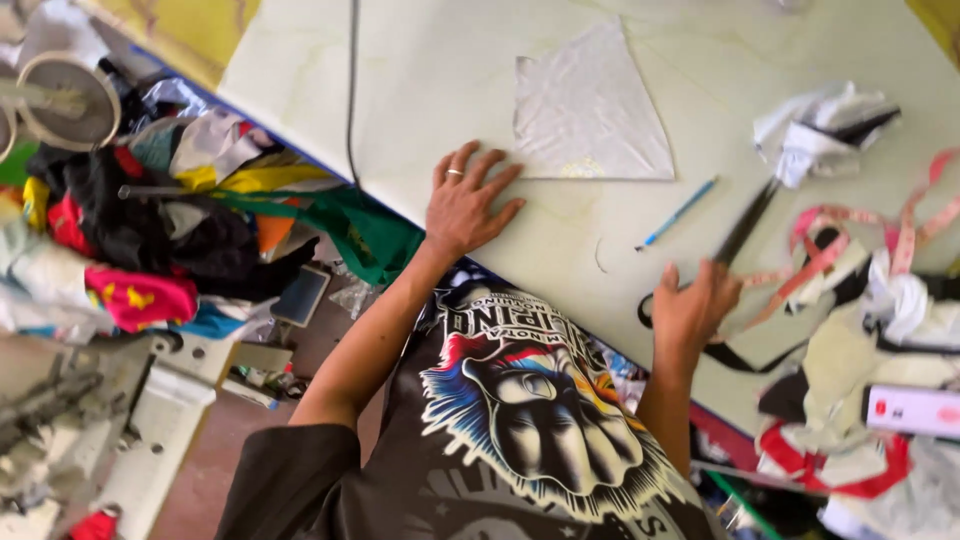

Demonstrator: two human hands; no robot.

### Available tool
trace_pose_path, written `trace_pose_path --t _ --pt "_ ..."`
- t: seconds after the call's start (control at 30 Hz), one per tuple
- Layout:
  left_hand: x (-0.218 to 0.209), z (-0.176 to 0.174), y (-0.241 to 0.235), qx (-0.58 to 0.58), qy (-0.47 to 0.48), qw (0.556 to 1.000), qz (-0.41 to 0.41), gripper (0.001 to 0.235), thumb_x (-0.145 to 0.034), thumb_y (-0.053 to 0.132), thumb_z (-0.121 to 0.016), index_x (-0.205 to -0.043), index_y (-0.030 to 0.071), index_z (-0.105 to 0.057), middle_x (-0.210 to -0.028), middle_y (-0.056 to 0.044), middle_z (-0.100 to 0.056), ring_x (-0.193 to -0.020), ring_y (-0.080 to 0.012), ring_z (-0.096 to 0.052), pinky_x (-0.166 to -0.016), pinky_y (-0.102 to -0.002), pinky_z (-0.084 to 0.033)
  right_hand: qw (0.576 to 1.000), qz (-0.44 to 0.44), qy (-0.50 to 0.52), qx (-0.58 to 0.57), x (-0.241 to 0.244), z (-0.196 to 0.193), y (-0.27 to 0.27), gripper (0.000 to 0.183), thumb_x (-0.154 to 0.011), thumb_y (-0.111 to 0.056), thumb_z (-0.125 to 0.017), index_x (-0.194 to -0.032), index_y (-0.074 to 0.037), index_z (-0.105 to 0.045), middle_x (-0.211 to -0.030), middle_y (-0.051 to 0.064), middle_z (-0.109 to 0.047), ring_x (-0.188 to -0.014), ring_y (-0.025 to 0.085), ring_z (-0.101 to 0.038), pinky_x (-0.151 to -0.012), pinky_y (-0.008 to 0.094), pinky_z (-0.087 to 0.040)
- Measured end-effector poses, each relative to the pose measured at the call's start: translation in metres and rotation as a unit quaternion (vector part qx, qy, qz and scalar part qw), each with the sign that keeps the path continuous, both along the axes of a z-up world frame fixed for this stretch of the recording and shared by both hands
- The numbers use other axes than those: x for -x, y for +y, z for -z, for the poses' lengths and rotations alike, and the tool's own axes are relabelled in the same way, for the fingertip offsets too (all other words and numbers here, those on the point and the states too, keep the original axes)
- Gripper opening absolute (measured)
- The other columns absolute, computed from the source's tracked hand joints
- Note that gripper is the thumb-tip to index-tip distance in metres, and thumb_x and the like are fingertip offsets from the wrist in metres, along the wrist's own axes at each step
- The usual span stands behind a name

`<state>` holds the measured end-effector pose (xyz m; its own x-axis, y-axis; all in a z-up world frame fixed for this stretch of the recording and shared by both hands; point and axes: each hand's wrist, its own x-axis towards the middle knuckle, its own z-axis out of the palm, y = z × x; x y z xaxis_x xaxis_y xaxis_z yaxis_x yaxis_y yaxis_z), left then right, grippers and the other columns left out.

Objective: Measuring fabric with a tape measure, marking it with a pen, and cutting it using scissors and an electric fabric cutter.

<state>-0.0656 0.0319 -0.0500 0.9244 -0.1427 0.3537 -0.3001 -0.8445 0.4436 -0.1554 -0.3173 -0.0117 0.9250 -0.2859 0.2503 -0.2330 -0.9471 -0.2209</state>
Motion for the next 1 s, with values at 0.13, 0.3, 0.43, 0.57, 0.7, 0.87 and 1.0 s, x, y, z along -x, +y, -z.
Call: trace_pose_path --t 0.13,0.3,0.43,0.57,0.7,0.87,1.0 --pt "-0.001 0.01 -0.002 -0.029 0.009 0.999 0.013 0.041 -0.095 0.057 -0.065 -0.128 0.035 -0.069 -0.138 0.003 -0.056 -0.141 -0.0331 -0.04 -0.114 -0.055 -0.032 0.999 -0.013 0.05 -0.008 0.035 0.035 -0.01 0.037 -0.094 -0.017 -0.079 -0.124 0.001 -0.068 -0.125 0.022 -0.052 -0.114 0.043 -0.059 -0.097 0.052 -0.05" --pt "-0.002 0.011 -0.006 -0.035 0.008 0.999 0.019 0.035 -0.095 0.059 -0.061 -0.124 0.04 -0.07 -0.139 0.005 -0.056 -0.142 -0.0325 -0.039 -0.114 -0.055 -0.031 0.999 -0.039 0.008 0.017 0.042 0.04 -0.011 0.025 -0.093 -0.009 -0.077 -0.116 0.0 -0.069 -0.115 0.017 -0.052 -0.109 0.04 -0.056 -0.095 0.048 -0.047" --pt "0.004 0.01 -0.009 -0.049 0.003 0.999 0.019 0.041 -0.095 0.06 -0.063 -0.131 0.04 -0.067 -0.14 0.004 -0.056 -0.141 -0.0332 -0.038 -0.113 -0.055 -0.03 0.996 0.009 0.081 -0.028 0.055 0.02 -0.012 0.032 -0.096 -0.007 -0.071 -0.125 0.003 -0.064 -0.117 0.02 -0.048 -0.112 0.046 -0.052 -0.099 0.052 -0.044" --pt "0.001 -0.01 0.002 -0.116 -0.001 0.992 0.055 0.054 -0.104 0.062 -0.049 -0.143 0.027 -0.064 -0.145 0.0 -0.054 -0.137 -0.0348 -0.04 -0.109 -0.052 -0.033 0.992 0.014 0.11 -0.056 0.048 -0.008 0.001 0.02 -0.095 -0.001 -0.07 -0.112 0.005 -0.063 -0.107 0.027 -0.054 -0.112 0.045 -0.049 -0.094 0.057 -0.043" --pt "-0.002 -0.015 0.005 -0.082 0.0 0.995 0.048 0.051 -0.105 0.058 -0.053 -0.141 0.025 -0.064 -0.143 -0.001 -0.056 -0.136 -0.0319 -0.043 -0.11 -0.05 -0.035 0.974 0.095 0.174 -0.108 0.036 -0.021 0.003 0.026 -0.097 -0.014 -0.066 -0.118 0.001 -0.061 -0.11 0.027 -0.065 -0.106 0.047 -0.06 -0.092 0.058 -0.045" --pt "-0.023 -0.005 0.011 -0.052 0.095 0.994 0.017 0.056 -0.099 0.052 -0.049 -0.147 0.024 -0.052 -0.133 -0.004 -0.061 -0.119 -0.0277 -0.049 -0.082 -0.043 -0.04 0.879 0.276 0.175 -0.346 0.021 -0.068 0.007 0.046 -0.08 0.001 -0.065 -0.119 -0.019 -0.051 -0.103 0.005 -0.063 -0.08 0.017 -0.063 -0.051 0.033 -0.046" --pt "-0.041 0.0 0.02 -0.078 0.037 0.995 0.045 0.048 -0.096 0.031 -0.052 -0.142 0.017 -0.053 -0.107 -0.006 -0.053 -0.088 -0.0246 -0.047 -0.069 -0.041 -0.041 0.819 0.254 0.041 -0.513 0.042 -0.088 0.0 0.035 -0.091 0.014 -0.053 -0.112 -0.014 -0.051 -0.099 0.011 -0.063 -0.073 0.016 -0.066 -0.054 0.025 -0.051"
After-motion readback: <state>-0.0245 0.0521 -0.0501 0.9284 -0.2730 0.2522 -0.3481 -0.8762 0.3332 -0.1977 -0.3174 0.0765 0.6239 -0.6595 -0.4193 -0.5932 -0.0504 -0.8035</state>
